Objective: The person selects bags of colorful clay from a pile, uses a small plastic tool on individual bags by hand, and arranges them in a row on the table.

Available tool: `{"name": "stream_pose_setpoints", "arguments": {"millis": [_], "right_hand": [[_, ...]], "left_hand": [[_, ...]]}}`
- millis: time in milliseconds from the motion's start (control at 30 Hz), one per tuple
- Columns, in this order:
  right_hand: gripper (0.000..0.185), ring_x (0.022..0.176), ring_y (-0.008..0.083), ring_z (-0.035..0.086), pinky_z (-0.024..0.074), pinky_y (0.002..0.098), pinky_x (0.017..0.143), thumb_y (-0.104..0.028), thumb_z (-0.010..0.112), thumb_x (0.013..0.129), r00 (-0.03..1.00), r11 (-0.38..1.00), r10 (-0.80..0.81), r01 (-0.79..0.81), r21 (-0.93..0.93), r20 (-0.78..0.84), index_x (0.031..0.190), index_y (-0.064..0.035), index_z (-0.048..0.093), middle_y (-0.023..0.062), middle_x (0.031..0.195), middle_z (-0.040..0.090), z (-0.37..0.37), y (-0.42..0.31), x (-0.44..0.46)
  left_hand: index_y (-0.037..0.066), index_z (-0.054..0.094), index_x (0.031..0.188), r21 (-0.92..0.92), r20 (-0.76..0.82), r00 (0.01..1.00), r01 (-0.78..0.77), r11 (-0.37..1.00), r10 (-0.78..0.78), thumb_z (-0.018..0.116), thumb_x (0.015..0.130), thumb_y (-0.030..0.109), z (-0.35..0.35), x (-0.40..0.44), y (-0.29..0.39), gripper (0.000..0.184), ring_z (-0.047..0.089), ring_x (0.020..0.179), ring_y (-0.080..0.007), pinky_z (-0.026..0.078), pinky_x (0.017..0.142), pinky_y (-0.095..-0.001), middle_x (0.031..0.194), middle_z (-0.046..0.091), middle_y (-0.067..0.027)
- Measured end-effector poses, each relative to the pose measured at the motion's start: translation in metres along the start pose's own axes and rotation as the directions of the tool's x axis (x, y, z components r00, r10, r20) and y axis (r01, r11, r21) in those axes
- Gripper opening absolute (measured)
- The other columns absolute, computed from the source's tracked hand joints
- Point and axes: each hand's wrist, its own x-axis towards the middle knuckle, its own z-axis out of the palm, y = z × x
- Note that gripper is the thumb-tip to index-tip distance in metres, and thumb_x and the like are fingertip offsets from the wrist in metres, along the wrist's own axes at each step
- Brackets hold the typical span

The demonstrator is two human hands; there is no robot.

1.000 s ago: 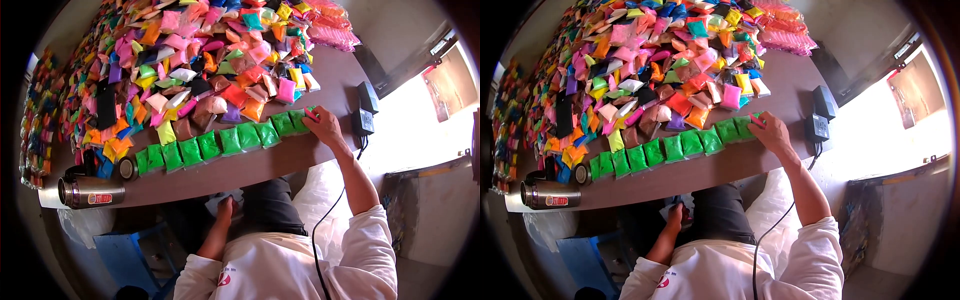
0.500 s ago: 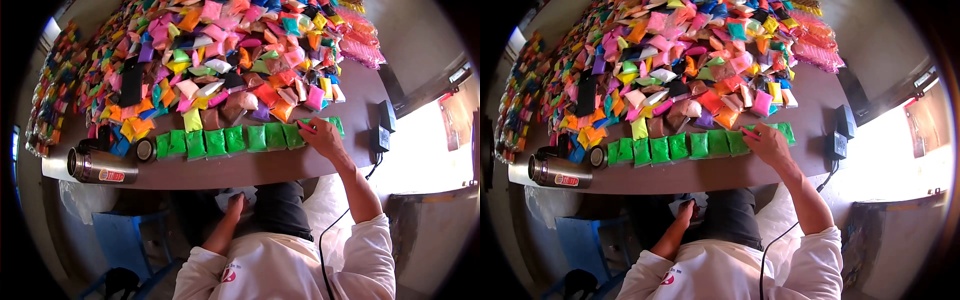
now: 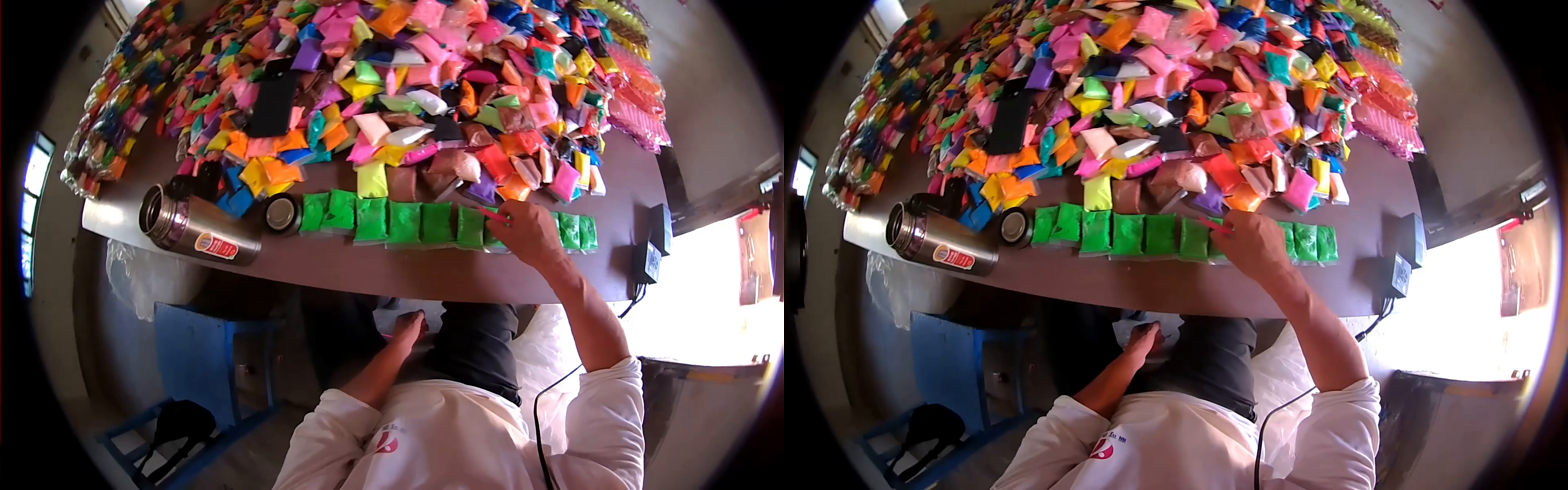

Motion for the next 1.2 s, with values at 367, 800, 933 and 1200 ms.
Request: {"name": "stream_pose_setpoints", "arguments": {"millis": [367,800,933,1200], "right_hand": [[0.027,0.061,0.0287,0.063,0.0483,0.0376,0.055,-0.03,0.073,0.073,0.961,0.951,-0.255,0.269,0.156,-0.105,0.082,-0.0062,0.063,0.0117,0.066,0.063,0.037,-0.075,0.015],[0.019,0.061,0.0354,0.06,0.0459,0.0413,0.051,-0.027,0.063,0.086,0.828,0.817,-0.551,0.561,0.138,-0.102,0.086,-0.0078,0.066,0.0147,0.066,0.061,0.058,-0.134,0.037],[0.017,0.059,0.0345,0.058,0.0432,0.044,0.049,-0.025,0.061,0.087,0.686,0.691,-0.712,0.722,0.022,-0.152,0.089,-0.0072,0.061,0.0129,0.069,0.059,0.084,-0.149,0.053],[0.017,0.07,0.0362,0.06,0.0443,0.0463,0.059,-0.021,0.055,0.089,0.793,0.785,-0.609,0.606,0.129,-0.016,0.086,-0.0051,0.06,0.015,0.076,0.062,0.088,-0.162,0.065]], "left_hand": [[0.003,0.061,0.076,-0.034,-0.014,0.997,0.073,0.997,-0.074,0.053,0.089,0.03,0.007,-0.004,0.01,0.031,0.056,0.049,-0.0143,0.045,0.046,-0.0265,0.066,0.063,-0.0059],[0.002,0.06,0.081,-0.075,0.059,0.996,0.076,0.994,-0.072,0.055,0.091,0.034,0.002,0.0,0.002,0.034,0.055,0.054,-0.0125,0.044,0.047,-0.0251,0.07,0.062,-0.005],[0.004,0.06,0.079,-0.075,0.034,0.997,0.074,0.994,-0.072,0.054,0.09,0.035,0.001,0.0,0.004,0.034,0.052,0.05,-0.011,0.043,0.046,-0.0248,0.068,0.062,-0.0045],[0.007,0.057,0.073,-0.113,0.057,0.995,0.092,0.989,-0.086,0.053,0.09,0.034,-0.004,-0.004,0.01,0.032,0.054,0.051,-0.0127,0.042,0.048,-0.0251,0.069,0.063,-0.0067]]}}
